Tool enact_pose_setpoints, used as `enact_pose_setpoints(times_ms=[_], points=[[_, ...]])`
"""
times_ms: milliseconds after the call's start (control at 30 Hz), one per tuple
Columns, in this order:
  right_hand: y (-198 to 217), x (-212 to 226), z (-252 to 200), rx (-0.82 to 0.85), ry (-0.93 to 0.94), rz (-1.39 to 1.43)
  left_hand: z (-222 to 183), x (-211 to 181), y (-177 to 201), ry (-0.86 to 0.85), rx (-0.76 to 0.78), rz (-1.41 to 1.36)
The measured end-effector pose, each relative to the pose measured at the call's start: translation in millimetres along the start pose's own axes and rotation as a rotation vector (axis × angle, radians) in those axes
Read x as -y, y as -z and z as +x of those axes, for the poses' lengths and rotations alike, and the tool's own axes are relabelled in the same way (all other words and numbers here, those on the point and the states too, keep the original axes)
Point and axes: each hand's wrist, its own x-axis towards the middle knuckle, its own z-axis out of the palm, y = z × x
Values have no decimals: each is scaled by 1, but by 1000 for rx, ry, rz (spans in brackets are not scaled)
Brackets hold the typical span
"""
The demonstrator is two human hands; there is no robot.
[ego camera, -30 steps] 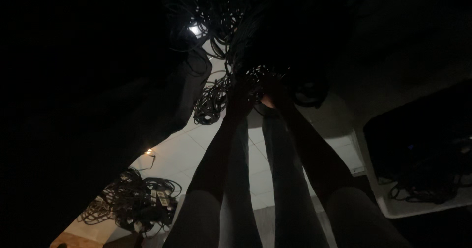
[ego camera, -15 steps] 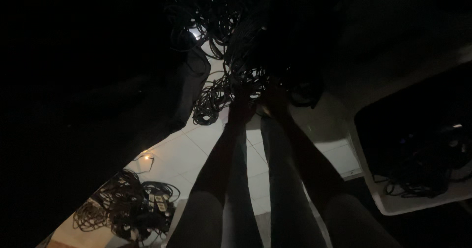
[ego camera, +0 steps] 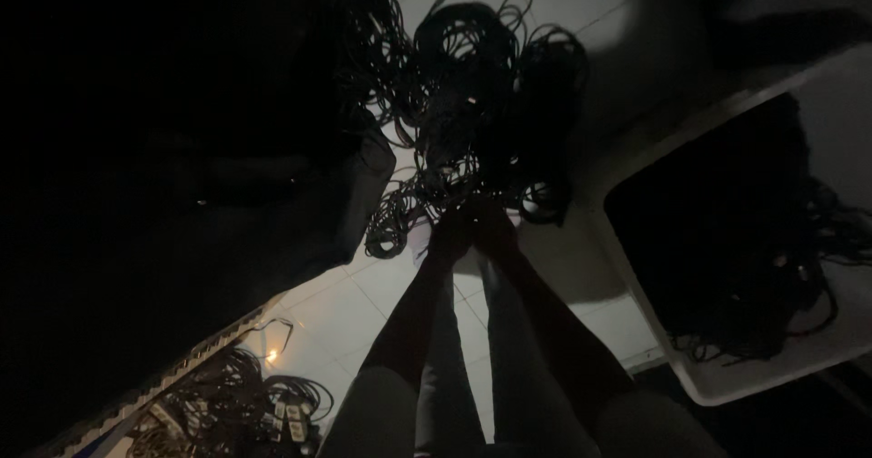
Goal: The person picks up a coiled cable, moves it to a white bin, and затем rearranges several other coiled cables already inside the bin.
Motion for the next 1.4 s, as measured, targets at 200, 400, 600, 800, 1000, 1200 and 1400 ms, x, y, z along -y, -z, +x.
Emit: enact_pose_setpoints(times_ms=[200, 400, 600, 800, 1000, 1200, 1400], points=[[49, 34, -25, -103, 83, 14, -15, -33, 44, -249, -155, -9], [121, 68, -44, -234, 188, 26, -45, -76, 99, -428, -281, -217], [193, 116, -56, -248, 369, 60, -75, -121, 171, -445, -182, -156], [273, 153, -59, 98, 225, 504, -120, -154, 242, -313, -166, -327], [322, 199, -81, -121, 179, 410, -149, -193, 272, -261, -163, -319], [365, 213, -82, -271, 291, 391, -154, -211, 300, -227, -106, -419], [430, 259, -75, -319, 348, 432, -163, -239, 361, -188, -309, -585]])
